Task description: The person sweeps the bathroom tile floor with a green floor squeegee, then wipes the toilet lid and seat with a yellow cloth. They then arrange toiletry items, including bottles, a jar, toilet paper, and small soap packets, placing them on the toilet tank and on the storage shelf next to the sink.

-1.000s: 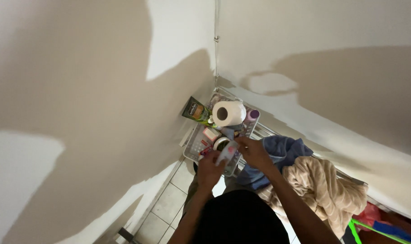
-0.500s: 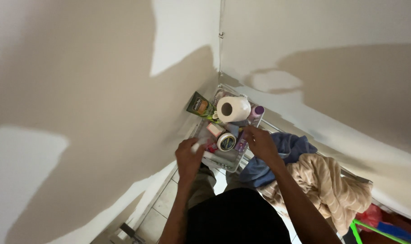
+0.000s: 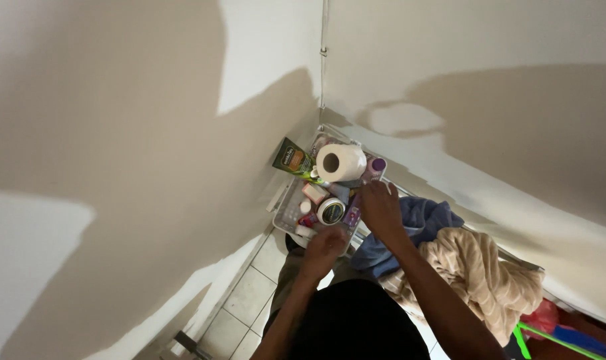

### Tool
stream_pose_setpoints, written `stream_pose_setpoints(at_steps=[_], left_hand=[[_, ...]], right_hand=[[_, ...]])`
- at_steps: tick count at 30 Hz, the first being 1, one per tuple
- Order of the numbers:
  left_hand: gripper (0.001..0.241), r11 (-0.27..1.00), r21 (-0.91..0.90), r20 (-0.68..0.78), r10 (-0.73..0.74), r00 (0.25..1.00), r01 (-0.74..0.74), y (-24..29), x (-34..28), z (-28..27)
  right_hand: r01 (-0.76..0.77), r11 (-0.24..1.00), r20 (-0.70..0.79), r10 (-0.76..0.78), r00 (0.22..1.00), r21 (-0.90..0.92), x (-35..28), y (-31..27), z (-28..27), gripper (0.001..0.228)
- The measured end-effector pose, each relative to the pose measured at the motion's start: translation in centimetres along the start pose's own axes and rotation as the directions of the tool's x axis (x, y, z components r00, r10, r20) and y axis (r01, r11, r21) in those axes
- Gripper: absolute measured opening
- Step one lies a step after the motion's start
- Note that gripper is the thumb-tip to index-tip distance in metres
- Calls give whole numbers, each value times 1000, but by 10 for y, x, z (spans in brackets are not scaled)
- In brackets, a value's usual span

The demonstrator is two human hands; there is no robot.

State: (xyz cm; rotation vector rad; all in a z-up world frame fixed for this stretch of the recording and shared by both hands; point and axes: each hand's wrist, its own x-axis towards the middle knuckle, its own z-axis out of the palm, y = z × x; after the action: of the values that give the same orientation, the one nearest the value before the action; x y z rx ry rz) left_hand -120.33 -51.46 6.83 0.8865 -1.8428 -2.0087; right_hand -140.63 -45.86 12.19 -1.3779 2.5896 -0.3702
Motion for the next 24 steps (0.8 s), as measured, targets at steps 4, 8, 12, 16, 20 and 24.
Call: stream_pose_setpoints(at_steps=[4,8,12,16,20,24], left_hand=[[27,880,-335,39,-345,938,337,-32,13,13],[15,965,-108,99,-230,968,240,-42,32,17],[26,369,-766,268,-562,782,527,-47,44,18],[34,317,-802,314,-498,808,507,-45,47,14],[49,229,-822,293,-615,733,521,-6,32,2],[56,354,-769,234,-618,750,532,20,15,-3]], right_hand=[[25,998,-9,-26,1000,-64,7,-4,2,24],[-41,997,233,56,971,-70,12,2,23,32],[-79,993,176,62,982,89,9,13,45,30],[-108,985,232,75,970,133,14,21,43,30],[-87,923,171,24,985,375,11,17,11,28],[-154,876,188,73,979,458,10,11,-19,27]])
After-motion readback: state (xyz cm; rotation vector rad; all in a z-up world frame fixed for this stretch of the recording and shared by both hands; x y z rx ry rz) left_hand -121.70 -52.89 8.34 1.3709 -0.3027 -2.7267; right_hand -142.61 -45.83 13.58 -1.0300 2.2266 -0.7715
